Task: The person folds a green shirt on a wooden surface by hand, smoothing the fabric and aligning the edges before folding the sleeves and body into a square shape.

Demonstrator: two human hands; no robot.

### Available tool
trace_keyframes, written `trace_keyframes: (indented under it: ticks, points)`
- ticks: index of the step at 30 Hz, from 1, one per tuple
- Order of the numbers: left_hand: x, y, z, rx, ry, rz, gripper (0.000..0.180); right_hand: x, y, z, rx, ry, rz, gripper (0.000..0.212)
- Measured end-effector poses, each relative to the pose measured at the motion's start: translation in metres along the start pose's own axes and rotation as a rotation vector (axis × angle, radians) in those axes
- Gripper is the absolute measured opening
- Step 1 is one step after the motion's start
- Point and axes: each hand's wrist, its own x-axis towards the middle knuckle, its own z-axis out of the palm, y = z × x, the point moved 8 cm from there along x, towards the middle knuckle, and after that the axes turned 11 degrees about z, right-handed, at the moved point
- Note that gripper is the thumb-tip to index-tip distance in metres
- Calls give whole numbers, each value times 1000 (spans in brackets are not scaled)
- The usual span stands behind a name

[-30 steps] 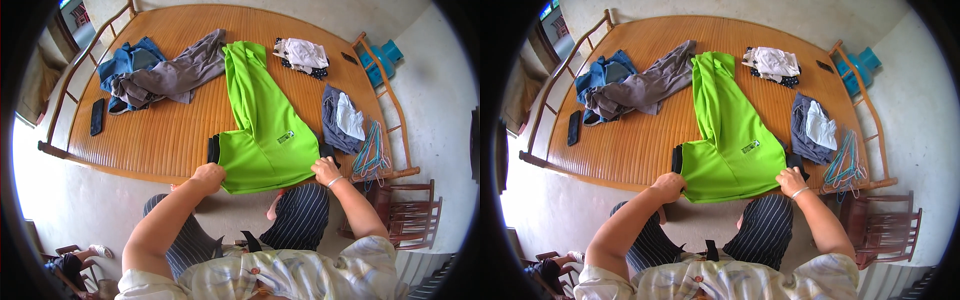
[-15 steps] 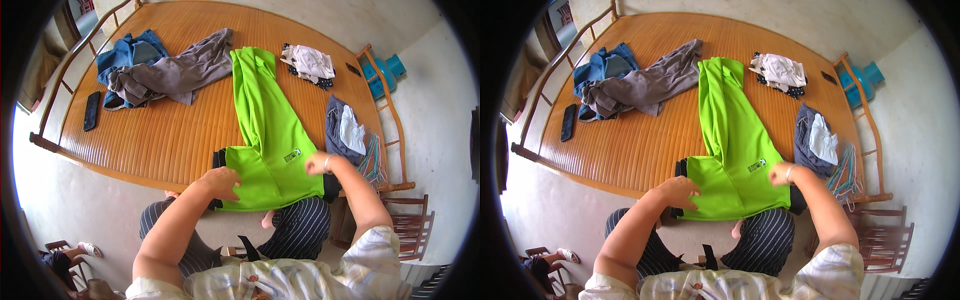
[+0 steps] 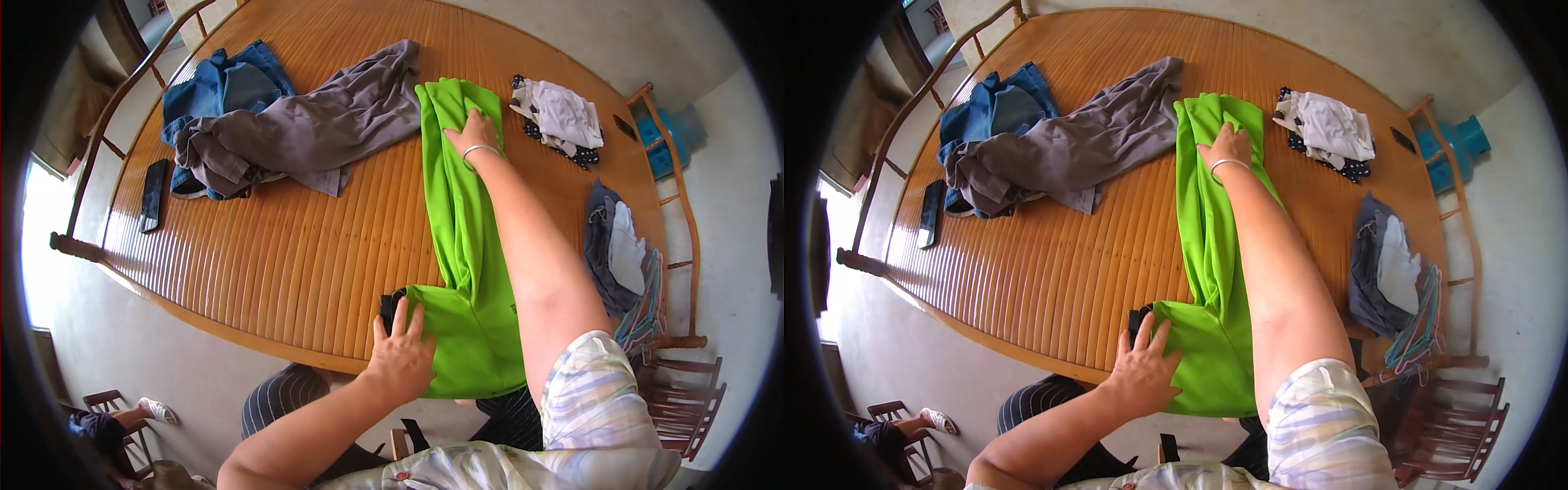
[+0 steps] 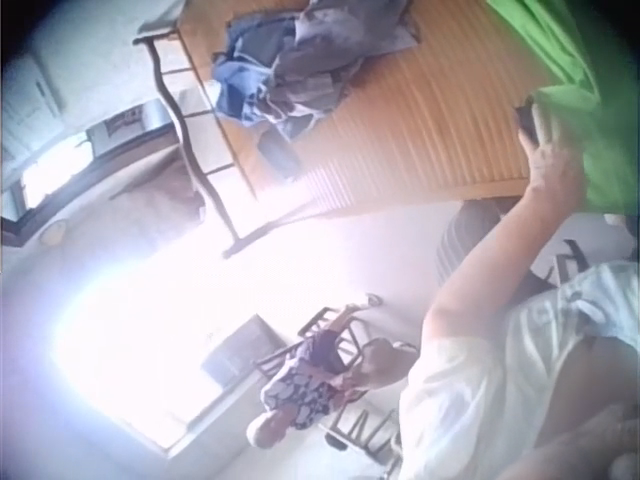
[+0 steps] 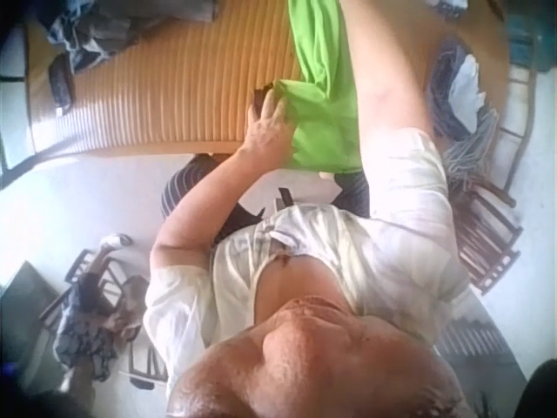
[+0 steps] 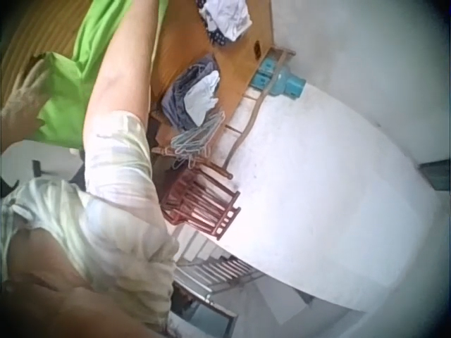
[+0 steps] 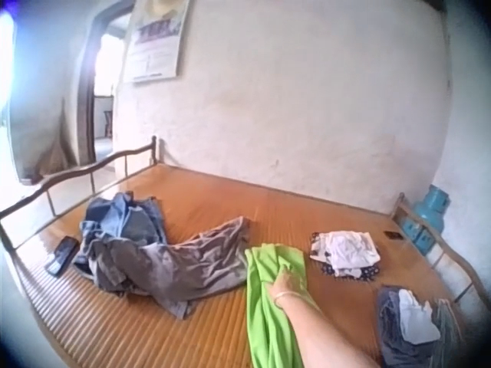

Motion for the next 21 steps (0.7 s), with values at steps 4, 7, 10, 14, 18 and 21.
trace_keyframes:
  ticks: [4,7,10,14,18,21]
  points:
    - [-1,-2,8,-6,-81,16,61,22,13,42,22,-241,-82,39]
    - [2,-3,5,-4,-146,8,62,35,46,33,593,-275,221,28]
    - [8,-2,0,-29,-198,12,59,45,82,25,1267,-369,468,12]
    - [12,-3,-1,-30,-273,12,56,35,140,25,1200,-375,641,12]
    - [14,-4,-2,-36,-301,23,56,45,160,23,602,-340,546,17]
    - [15,-3,-1,-37,-292,56,58,58,112,-11,250,71,157,18]
